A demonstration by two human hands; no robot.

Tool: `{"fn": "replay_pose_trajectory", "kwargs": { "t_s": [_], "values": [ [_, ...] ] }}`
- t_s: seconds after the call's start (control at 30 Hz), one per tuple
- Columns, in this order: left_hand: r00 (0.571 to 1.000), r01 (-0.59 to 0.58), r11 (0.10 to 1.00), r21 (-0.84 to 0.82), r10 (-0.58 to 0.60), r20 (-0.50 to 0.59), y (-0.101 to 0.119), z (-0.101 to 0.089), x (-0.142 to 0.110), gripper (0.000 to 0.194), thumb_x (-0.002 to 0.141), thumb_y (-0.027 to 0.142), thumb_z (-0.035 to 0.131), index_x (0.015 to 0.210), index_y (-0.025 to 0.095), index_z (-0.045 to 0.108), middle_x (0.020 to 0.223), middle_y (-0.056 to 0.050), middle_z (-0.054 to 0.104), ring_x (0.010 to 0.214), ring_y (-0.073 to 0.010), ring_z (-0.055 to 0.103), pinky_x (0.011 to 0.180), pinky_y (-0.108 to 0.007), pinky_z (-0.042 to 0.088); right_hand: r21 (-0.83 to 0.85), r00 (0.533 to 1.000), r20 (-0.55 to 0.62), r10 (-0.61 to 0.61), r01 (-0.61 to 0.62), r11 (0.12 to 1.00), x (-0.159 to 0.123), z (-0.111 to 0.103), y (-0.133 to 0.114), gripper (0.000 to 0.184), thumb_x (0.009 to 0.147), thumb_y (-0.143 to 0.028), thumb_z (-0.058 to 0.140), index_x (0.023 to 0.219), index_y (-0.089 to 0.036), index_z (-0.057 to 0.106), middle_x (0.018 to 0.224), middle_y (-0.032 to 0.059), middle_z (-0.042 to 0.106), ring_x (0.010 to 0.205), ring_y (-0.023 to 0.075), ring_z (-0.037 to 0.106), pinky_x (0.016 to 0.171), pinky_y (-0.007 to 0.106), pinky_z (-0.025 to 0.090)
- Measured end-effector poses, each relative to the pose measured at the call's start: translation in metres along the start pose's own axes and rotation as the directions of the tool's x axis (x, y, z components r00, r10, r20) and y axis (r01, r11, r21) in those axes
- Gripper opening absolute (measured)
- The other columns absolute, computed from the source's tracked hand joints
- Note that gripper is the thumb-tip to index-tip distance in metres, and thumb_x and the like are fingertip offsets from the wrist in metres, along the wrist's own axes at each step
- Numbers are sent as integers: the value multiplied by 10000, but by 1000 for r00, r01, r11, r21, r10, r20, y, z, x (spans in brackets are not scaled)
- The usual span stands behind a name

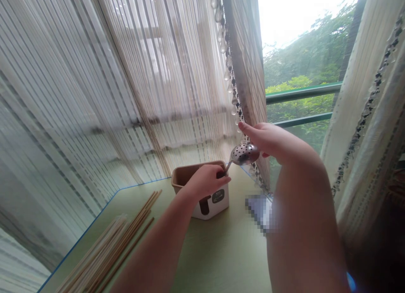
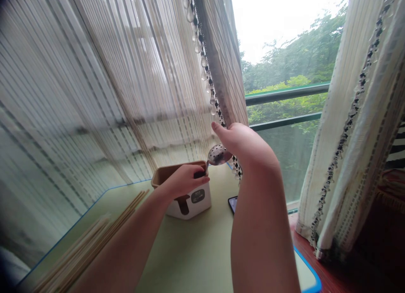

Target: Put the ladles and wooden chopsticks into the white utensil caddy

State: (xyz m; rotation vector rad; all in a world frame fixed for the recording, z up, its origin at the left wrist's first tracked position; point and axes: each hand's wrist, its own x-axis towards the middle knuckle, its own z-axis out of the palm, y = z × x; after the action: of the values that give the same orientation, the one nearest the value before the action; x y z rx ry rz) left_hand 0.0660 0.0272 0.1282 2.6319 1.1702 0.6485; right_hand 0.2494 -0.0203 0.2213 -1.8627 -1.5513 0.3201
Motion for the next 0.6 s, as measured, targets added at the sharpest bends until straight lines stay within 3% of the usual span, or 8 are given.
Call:
{"fn": "replay_pose_trajectory", "kwargs": {
  "t_s": [0.2,0.27,0.37,0.47,0.6],
  "values": [
    [1000,26,991,-133,-28,-12,-3,1,1,265,754,410,548,755,163,645,678,-2,616,602,-126,523,556,-236,372,32,988,71,-135,133,991,-21,-6,-12,516,787,-632,425,907,-167,614,596,50,620,493,165,589,465,257,406],
    [996,36,976,-214,-53,-72,-5,1,2,215,710,344,599,827,166,624,727,-2,613,646,-125,536,587,-234,398,44,986,69,-154,151,987,-20,-4,-11,492,797,-607,430,933,-169,608,617,50,627,505,167,601,477,257,414],
    [968,80,938,-336,-154,-199,-7,-5,3,321,640,240,634,943,168,557,794,-5,581,668,-113,528,588,-226,415,4,988,68,-141,141,990,-17,-1,-9,471,801,-583,435,963,-173,600,647,54,642,521,175,609,481,264,418],
    [892,133,902,-411,-289,-347,-8,-17,5,259,658,199,574,911,162,531,744,5,537,631,-99,495,569,-224,406,1,982,59,-179,179,984,-20,-1,-9,439,801,-542,459,1019,-183,589,748,63,666,551,172,615,489,264,424],
    [687,140,884,-446,-411,-599,-11,-33,4,125,699,206,523,816,162,514,691,5,521,617,-98,479,576,-235,401,17,975,9,-223,223,975,-30,-5,-15,378,819,-446,470,1087,-201,575,997,93,657,589,148,619,517,258,438]
  ]
}}
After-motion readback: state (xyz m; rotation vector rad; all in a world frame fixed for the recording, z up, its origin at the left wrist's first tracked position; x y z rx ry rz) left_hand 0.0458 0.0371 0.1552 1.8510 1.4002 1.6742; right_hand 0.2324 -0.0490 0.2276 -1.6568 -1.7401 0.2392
